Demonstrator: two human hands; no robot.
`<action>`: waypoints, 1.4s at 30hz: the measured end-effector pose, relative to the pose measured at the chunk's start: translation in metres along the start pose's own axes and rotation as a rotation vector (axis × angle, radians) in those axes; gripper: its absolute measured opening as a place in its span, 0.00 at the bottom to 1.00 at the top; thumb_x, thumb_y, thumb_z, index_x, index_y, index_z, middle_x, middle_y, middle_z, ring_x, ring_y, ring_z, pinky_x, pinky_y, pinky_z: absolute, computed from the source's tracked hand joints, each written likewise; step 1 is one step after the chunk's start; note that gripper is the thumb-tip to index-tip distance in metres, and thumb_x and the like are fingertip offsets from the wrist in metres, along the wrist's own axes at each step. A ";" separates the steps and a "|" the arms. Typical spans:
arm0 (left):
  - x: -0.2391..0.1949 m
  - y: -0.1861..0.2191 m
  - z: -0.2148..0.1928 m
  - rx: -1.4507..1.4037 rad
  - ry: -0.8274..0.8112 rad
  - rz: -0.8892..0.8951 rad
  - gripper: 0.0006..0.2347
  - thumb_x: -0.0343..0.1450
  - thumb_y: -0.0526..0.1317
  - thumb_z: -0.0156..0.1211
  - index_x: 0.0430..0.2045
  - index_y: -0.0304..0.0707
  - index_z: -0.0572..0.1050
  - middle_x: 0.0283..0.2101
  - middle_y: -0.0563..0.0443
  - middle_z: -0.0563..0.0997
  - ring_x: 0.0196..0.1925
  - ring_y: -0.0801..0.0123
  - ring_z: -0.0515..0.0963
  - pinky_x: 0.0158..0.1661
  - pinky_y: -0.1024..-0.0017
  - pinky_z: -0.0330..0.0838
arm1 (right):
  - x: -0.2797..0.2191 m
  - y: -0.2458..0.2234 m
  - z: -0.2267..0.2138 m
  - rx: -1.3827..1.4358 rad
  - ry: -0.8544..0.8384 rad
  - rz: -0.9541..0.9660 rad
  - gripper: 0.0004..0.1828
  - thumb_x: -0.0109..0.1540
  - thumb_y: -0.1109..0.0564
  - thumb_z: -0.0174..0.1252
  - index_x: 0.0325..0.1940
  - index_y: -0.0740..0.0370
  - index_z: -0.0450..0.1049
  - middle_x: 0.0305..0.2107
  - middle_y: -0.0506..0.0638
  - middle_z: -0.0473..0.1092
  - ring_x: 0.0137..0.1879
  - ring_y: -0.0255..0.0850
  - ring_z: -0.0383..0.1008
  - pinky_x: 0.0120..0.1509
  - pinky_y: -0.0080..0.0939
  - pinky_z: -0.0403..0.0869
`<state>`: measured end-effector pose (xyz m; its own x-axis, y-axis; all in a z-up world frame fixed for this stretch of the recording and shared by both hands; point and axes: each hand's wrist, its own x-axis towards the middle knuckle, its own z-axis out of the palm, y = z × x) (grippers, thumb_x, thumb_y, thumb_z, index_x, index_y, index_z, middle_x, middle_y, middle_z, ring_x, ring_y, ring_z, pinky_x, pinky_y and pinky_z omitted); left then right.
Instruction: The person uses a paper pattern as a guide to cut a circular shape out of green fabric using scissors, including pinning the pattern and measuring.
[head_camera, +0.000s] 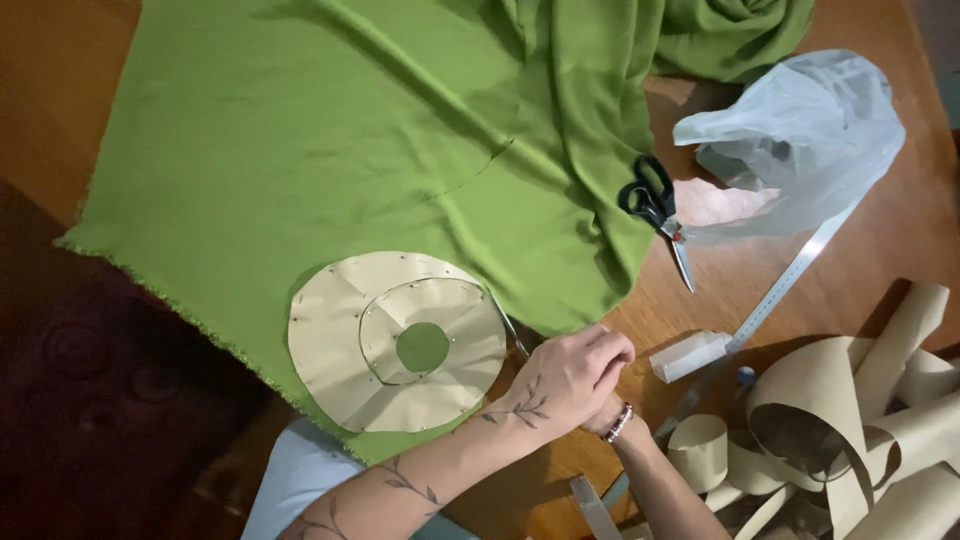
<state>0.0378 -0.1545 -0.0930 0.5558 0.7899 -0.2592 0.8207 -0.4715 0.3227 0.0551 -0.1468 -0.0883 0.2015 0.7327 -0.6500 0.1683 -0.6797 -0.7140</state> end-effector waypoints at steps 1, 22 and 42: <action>0.031 -0.026 -0.051 0.002 -0.003 -0.004 0.01 0.73 0.40 0.52 0.33 0.49 0.71 0.26 0.55 0.71 0.32 0.66 0.79 0.35 0.68 0.74 | -0.001 -0.001 0.003 0.004 -0.008 0.007 0.28 0.47 0.30 0.62 0.21 0.55 0.66 0.16 0.42 0.61 0.22 0.36 0.55 0.26 0.38 0.57; 0.109 -0.238 -0.139 -0.015 0.156 0.593 0.32 0.74 0.65 0.34 0.71 0.49 0.57 0.75 0.38 0.54 0.77 0.47 0.50 0.69 0.40 0.41 | -0.002 -0.019 -0.012 0.105 -0.092 0.217 0.28 0.46 0.32 0.77 0.15 0.50 0.69 0.10 0.37 0.62 0.22 0.31 0.61 0.30 0.32 0.62; 0.111 -0.244 -0.146 -0.049 0.151 0.628 0.31 0.75 0.63 0.41 0.72 0.49 0.56 0.75 0.39 0.54 0.78 0.49 0.49 0.70 0.42 0.39 | 0.006 -0.053 -0.051 -0.042 -0.195 0.127 0.30 0.41 0.34 0.80 0.15 0.53 0.68 0.09 0.40 0.62 0.21 0.32 0.61 0.29 0.32 0.63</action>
<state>-0.1202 0.1056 -0.0680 0.9004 0.4174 0.1224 0.3360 -0.8462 0.4136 0.0968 -0.1083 -0.0415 0.0341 0.6314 -0.7747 0.1940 -0.7646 -0.6146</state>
